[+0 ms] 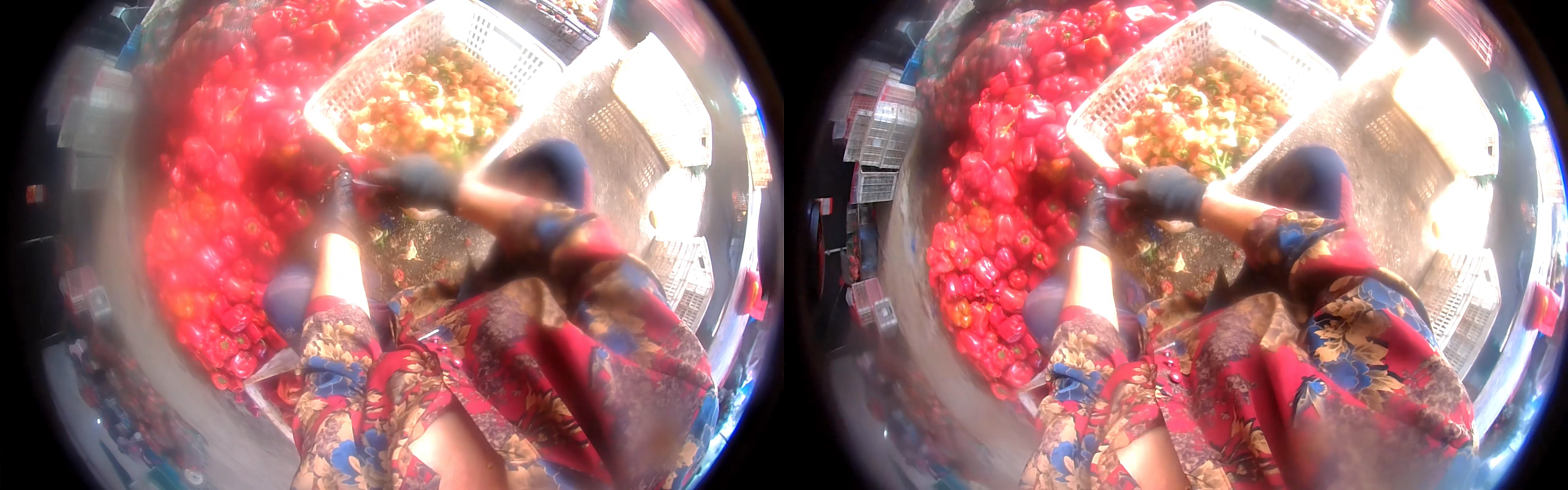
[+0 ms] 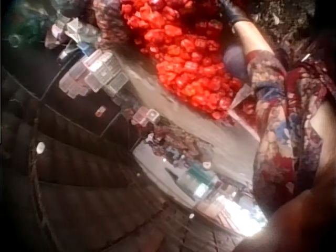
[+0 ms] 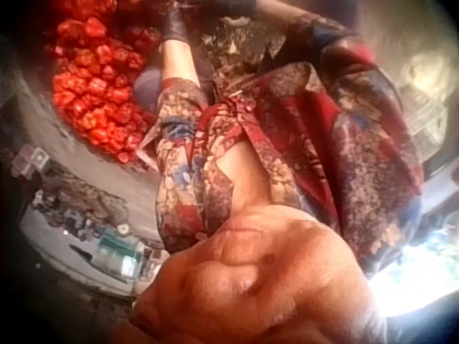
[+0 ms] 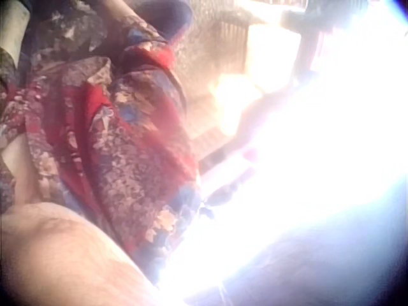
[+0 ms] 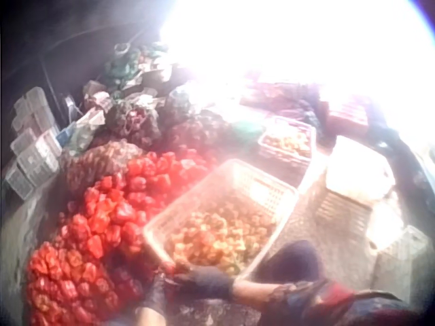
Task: The person picks red peppers from a large pile and places them into a plastic crate by hand.
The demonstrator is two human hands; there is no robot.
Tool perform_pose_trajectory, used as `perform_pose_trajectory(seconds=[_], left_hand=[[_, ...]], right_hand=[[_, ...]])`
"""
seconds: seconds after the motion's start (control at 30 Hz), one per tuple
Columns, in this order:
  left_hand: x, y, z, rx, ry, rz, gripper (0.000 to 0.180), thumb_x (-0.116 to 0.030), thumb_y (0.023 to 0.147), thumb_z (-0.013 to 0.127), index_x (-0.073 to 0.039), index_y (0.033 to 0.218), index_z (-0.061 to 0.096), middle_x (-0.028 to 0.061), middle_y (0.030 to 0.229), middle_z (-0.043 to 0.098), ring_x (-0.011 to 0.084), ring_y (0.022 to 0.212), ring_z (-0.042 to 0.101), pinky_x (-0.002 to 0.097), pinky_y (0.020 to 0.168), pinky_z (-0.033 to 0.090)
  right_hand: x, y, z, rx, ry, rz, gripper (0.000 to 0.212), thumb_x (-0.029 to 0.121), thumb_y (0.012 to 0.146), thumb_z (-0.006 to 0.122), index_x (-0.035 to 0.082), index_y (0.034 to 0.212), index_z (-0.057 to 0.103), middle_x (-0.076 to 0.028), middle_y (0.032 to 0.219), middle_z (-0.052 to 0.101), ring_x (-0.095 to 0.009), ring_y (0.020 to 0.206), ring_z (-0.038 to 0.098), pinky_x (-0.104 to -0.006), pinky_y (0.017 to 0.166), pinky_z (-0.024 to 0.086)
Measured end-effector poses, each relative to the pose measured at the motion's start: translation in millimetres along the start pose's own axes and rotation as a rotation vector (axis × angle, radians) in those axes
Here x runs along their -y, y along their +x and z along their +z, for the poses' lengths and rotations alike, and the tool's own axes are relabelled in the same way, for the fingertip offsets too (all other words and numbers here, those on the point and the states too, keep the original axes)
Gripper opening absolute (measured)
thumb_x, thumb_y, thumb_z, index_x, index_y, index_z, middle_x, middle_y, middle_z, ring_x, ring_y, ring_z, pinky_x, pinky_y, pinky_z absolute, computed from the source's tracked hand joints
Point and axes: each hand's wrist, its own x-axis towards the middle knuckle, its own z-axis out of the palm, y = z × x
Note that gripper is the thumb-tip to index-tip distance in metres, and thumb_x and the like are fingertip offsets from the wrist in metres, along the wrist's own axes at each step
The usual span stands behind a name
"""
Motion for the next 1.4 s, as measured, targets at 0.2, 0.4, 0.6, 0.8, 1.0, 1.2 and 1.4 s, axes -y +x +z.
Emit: perform_pose_trajectory(seconds=[0.2,0.4,0.6,0.8,1.0,1.2,1.4], left_hand=[[-25,-39,44,0.134,-0.069,-0.162,0.045,-0.050,0.094,0.053,-0.012,0.119,0.055,0.0073,0.107,0.061,0.0266,0.094,0.061,0.0421,0.084,0.052],[20,36,-37,0.196,-0.198,-0.106,0.041,-0.044,0.096,0.053,-0.012,0.121,0.055,0.0070,0.105,0.060,0.0224,0.095,0.059,0.0352,0.084,0.052],[41,62,-42,0.071,-0.478,-0.203,0.034,-0.034,0.092,0.064,-0.012,0.116,0.057,0.0028,0.094,0.057,0.0161,0.086,0.055,0.0301,0.080,0.050],[21,26,-15,0.011,-0.388,-0.085,0.040,-0.031,0.091,0.065,-0.012,0.123,0.052,0.0032,0.092,0.055,0.0152,0.084,0.054,0.0297,0.074,0.050],[-9,-21,15,-0.101,-0.010,0.243,0.047,-0.028,0.089,0.067,-0.012,0.129,0.047,0.0035,0.091,0.054,0.0143,0.081,0.053,0.0293,0.069,0.049],[-52,-72,77,-0.328,0.428,0.639,0.054,-0.019,0.088,0.066,-0.001,0.134,0.044,0.0101,0.110,0.055,0.0169,0.092,0.056,0.0283,0.071,0.048],[-62,-56,67,-0.298,0.954,1.055,0.066,-0.009,0.086,0.066,0.000,0.144,0.034,0.0182,0.148,0.037,0.0270,0.137,0.035,0.0375,0.114,0.029]], right_hand=[[-34,-4,10,0.101,0.368,-0.028,0.049,0.028,0.085,0.071,0.030,0.132,0.054,-0.013,0.105,0.066,-0.030,0.082,0.067,-0.0396,0.072,0.052],[-26,7,31,0.012,0.126,0.006,0.039,0.033,0.084,0.070,0.026,0.121,0.060,-0.016,0.098,0.066,-0.033,0.085,0.067,-0.0421,0.072,0.052],[-16,9,18,0.059,0.090,0.260,0.033,0.041,0.089,0.061,0.021,0.115,0.062,-0.020,0.106,0.063,-0.036,0.084,0.066,-0.0457,0.072,0.052],[-5,12,15,-0.097,0.318,0.290,0.039,0.044,0.092,0.058,0.018,0.121,0.062,-0.019,0.114,0.061,-0.034,0.096,0.064,-0.0402,0.085,0.049],[-29,14,8,0.038,1.042,0.336,0.036,0.027,0.097,0.059,-0.001,0.121,0.061,-0.008,0.110,0.069,-0.017,0.104,0.062,-0.0294,0.091,0.047],[-45,0,-14,-0.408,0.896,0.387,0.034,0.029,0.096,0.056,0.002,0.115,0.063,-0.008,0.098,0.067,-0.016,0.085,0.063,-0.0296,0.077,0.052],[16,16,-68,-0.457,0.690,0.464,0.059,0.039,0.091,0.062,0.011,0.140,0.047,-0.015,0.122,0.061,-0.025,0.106,0.062,-0.0352,0.090,0.051]])
